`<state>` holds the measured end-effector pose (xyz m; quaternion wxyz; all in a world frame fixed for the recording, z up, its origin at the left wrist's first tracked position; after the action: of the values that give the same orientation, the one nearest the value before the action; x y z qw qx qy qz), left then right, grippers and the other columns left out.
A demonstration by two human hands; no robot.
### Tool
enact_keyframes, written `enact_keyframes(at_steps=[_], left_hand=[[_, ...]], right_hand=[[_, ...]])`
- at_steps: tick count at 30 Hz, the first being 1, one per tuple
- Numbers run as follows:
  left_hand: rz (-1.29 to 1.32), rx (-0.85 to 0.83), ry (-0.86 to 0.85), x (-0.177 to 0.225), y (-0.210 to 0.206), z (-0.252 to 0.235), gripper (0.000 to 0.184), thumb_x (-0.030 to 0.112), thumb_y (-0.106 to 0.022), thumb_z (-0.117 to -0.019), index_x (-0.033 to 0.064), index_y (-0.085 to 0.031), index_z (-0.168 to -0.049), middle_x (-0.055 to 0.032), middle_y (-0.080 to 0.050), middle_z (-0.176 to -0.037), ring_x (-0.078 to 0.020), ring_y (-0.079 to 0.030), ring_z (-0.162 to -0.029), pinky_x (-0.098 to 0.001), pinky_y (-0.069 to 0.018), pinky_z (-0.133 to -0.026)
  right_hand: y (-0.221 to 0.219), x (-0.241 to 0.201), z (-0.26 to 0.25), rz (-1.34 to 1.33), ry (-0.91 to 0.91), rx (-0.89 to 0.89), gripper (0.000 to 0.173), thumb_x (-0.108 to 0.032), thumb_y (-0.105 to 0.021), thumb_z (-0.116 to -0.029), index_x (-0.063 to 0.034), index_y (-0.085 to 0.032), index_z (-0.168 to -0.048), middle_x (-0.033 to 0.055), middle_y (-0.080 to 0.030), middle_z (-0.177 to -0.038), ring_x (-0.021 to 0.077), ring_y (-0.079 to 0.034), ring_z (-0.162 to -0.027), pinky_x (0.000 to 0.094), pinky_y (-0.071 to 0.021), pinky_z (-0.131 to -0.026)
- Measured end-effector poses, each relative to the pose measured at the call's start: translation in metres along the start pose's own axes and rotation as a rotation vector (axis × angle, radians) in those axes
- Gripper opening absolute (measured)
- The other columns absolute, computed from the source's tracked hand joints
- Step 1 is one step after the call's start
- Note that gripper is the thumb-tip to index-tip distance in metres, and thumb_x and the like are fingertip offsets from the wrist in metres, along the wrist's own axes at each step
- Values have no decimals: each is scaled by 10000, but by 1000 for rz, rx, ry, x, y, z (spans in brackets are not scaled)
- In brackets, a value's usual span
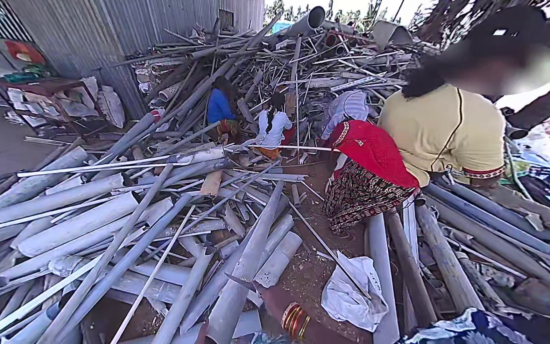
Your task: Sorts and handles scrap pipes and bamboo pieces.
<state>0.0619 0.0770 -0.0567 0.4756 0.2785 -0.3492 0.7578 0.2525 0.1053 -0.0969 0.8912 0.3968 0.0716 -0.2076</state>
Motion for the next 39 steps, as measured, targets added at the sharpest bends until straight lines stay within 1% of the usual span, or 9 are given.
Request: enact_keyframes(at_steps=[2, 5, 8, 12, 19, 23, 30, 35, 39], left_hand=[[-98, 59, 137, 12, -4, 6, 352, 44, -306, -1089, -111, -382, -1396, -157, -525, -1185, -98, -548, -984, -271, -443, -918], [-16, -42, -132, -47, 31, -59, 312, 113, -390, -1066, -132, -463, -1244, -144, -586, -1003, -91, -613, -840, -279, -534, -733], [-62, 54, -21, -39, 25, -62, 274, 113, -412, -1069, -77, -482, -1254, -109, -573, -1042, -92, -593, -884, -279, -516, -820], [-228, 64, -121, -15, 9, -41, 426, 72, -496, -1034, -158, -387, -1375, -308, -520, -1273, -271, -546, -1099, -421, -443, -976], [-530, -63, -322, -5, -5, -24, 224, 96, -560, -1006, -18, -506, -822, -1, -459, -704, -46, -482, -659, -254, -422, -663], [-568, -76, -324, -6, -6, -23, 249, 96, -531, -1012, -63, -537, -821, -37, -506, -726, -76, -528, -711, -294, -459, -723], [-600, -92, -298, -18, 1, -15, 244, 104, -533, -1023, -85, -561, -871, -33, -485, -719, -64, -487, -665, -271, -429, -673], [-843, -185, -421, -1, -2, -2, 348, 128, -523, -1017, -165, -603, -846, -230, -588, -751, -324, -596, -792, -518, -460, -797], [-1036, -231, -372, 6, -9, 10, 398, 172, -518, -1042, -202, -642, -989, -354, -650, -905, -491, -646, -948, -614, -456, -901]], right_hand=[[4, 21, -22, -46, -103, 53, 632, -38, -456, -1058, -166, -251, -1643, 320, -616, -1314, 501, -604, -1221, 633, -474, -1002], [11, 43, -47, -100, -222, 83, 644, -15, -450, -1046, -165, -249, -1639, 291, -593, -1378, 472, -594, -1261, 609, -475, -1028], [8, 7, -18, -50, -128, 32, 631, -46, -422, -1072, -170, -208, -1653, 310, -605, -1343, 482, -601, -1240, 608, -471, -1021], [-13, -56, 52, 20, 105, -69, 612, -87, -392, -1098, -193, -178, -1661, 335, -593, -1320, 506, -603, -1205, 622, -463, -1005], [13, 4, 19, -116, -138, 68, 625, -95, -396, -1099, -184, -141, -1662, 308, -595, -1344, 479, -608, -1221, 600, -473, -1019], [-3, -52, 92, 45, 66, -68, 700, -22, -438, -1061, -194, -133, -1667, 345, -568, -1352, 521, -614, -1176, 635, -486, -969], [8, 12, 14, -62, -163, 56, 657, -66, -411, -1084, -186, -129, -1665, 310, -597, -1350, 483, -608, -1225, 610, -472, -1017], [-1, -57, 113, 88, 109, -48, 635, -15, -410, -1070, -157, -205, -1654, 360, -621, -1263, 543, -635, -1126, 654, -489, -953], [12, 1, 47, 43, -102, 24, 672, -64, -420, -1083, -188, -110, -1667, 322, -572, -1363, 495, -610, -1203, 603, -480, -1002]])
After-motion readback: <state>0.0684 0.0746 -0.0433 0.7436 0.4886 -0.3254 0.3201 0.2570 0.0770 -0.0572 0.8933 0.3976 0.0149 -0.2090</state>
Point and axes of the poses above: each hand's wrist, its own z-axis away from the middle knuckle, its own y-axis out of the back of the hand, x = y × z, the point moved 7 cm from there along -z, towards the middle knuckle
